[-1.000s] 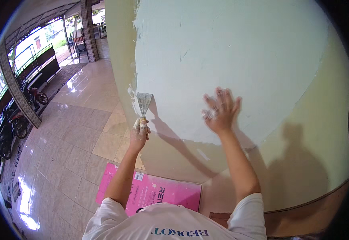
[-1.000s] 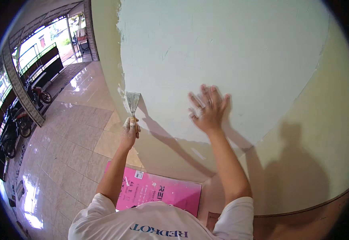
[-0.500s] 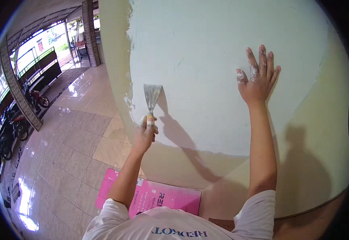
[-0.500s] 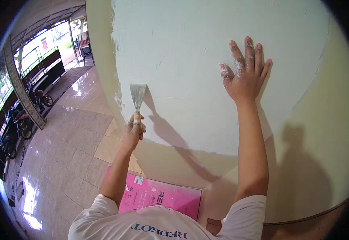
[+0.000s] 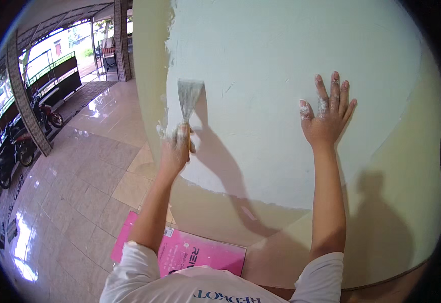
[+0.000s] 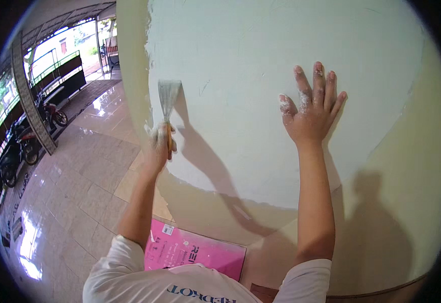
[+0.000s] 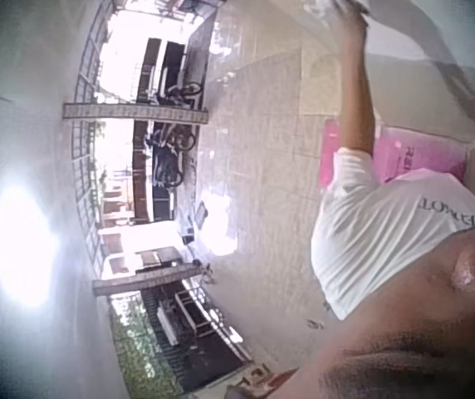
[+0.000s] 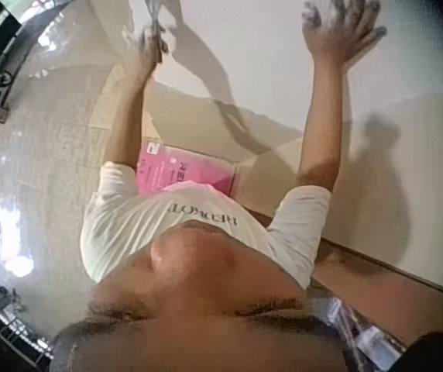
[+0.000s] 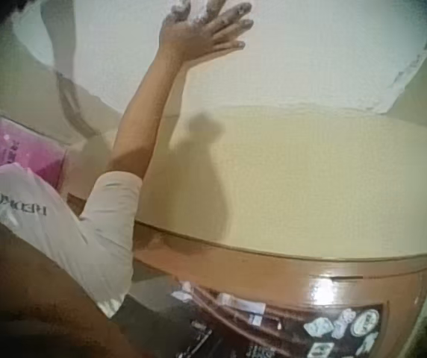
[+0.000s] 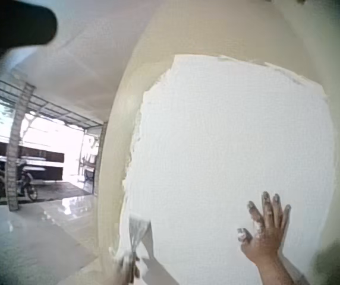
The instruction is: The person applies and smooths wall putty onto a wall surface using a putty knife.
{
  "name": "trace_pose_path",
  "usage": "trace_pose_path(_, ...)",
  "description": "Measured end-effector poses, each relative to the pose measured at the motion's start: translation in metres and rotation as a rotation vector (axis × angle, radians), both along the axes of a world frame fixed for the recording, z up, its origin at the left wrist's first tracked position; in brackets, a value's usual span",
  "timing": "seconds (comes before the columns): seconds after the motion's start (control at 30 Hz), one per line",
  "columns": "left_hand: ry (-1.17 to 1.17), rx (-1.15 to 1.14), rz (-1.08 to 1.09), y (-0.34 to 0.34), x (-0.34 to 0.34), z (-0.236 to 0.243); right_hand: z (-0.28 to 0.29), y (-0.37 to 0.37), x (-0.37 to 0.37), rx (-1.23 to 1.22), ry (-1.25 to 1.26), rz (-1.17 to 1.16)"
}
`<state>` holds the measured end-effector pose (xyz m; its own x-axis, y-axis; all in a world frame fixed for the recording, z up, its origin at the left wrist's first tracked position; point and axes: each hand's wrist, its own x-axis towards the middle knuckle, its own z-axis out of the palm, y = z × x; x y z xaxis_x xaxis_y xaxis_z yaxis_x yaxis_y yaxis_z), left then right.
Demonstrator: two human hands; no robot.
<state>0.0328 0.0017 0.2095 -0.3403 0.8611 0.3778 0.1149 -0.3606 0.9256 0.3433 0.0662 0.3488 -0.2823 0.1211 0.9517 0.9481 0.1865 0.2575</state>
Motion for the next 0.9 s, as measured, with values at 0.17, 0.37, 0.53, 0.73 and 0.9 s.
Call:
trace_pose_path(0.17,0.106,0.164,0.03,0.007,-0.026,0.068,0.0,-0.002,-0.003,0.013,0.006,-0.002)
trace_pose_path(0.37,0.094,0.148,-0.005,0.013,-0.017,0.029,0.0,-0.002,0.001,0.011,0.01,-0.023)
trace_pose_path(0.53,0.133,0.211,-0.046,0.022,-0.051,0.12,-0.002,-0.002,-0.003,0.015,0.006,-0.004)
trace_pose_path(0.73,0.207,0.208,-0.001,0.011,-0.056,0.168,-0.001,-0.002,0.001,-0.002,0.023,0.02)
trace_pose_path(0.9,0.085,0.112,-0.112,0.012,-0.038,0.119,-0.003,0.0,0.004,-0.02,0.013,-0.013)
